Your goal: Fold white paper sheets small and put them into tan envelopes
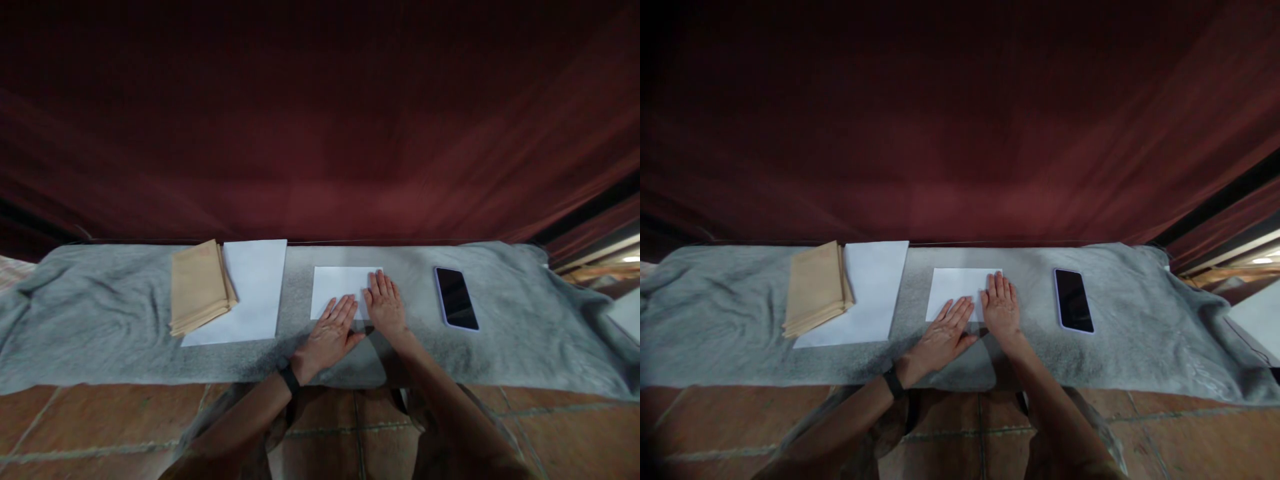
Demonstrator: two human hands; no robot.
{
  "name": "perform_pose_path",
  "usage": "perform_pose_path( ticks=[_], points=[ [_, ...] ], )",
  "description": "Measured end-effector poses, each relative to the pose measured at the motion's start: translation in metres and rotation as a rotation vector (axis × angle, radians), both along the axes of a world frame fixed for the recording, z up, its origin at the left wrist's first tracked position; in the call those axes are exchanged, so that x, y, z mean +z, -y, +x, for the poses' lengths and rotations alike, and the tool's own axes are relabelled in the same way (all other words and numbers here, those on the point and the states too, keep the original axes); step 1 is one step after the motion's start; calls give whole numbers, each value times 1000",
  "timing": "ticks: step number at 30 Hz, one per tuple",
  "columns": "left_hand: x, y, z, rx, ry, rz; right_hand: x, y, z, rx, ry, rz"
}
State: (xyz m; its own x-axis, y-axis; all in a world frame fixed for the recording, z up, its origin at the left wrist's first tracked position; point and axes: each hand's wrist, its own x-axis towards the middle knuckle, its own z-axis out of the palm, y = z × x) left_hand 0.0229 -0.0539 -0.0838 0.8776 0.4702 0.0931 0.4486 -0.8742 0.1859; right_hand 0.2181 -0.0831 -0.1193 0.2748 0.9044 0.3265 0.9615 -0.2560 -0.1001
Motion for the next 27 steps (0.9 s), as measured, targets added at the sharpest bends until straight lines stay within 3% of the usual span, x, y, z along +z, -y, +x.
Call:
perform_pose_path(
  ticks=[10, 27],
  points=[
    [3, 15, -11, -20, 7, 19, 2, 1, 2, 11, -17, -4],
    [-10, -47, 58, 283, -15, -19, 7, -1, -2, -26, -28, -31]
  ],
)
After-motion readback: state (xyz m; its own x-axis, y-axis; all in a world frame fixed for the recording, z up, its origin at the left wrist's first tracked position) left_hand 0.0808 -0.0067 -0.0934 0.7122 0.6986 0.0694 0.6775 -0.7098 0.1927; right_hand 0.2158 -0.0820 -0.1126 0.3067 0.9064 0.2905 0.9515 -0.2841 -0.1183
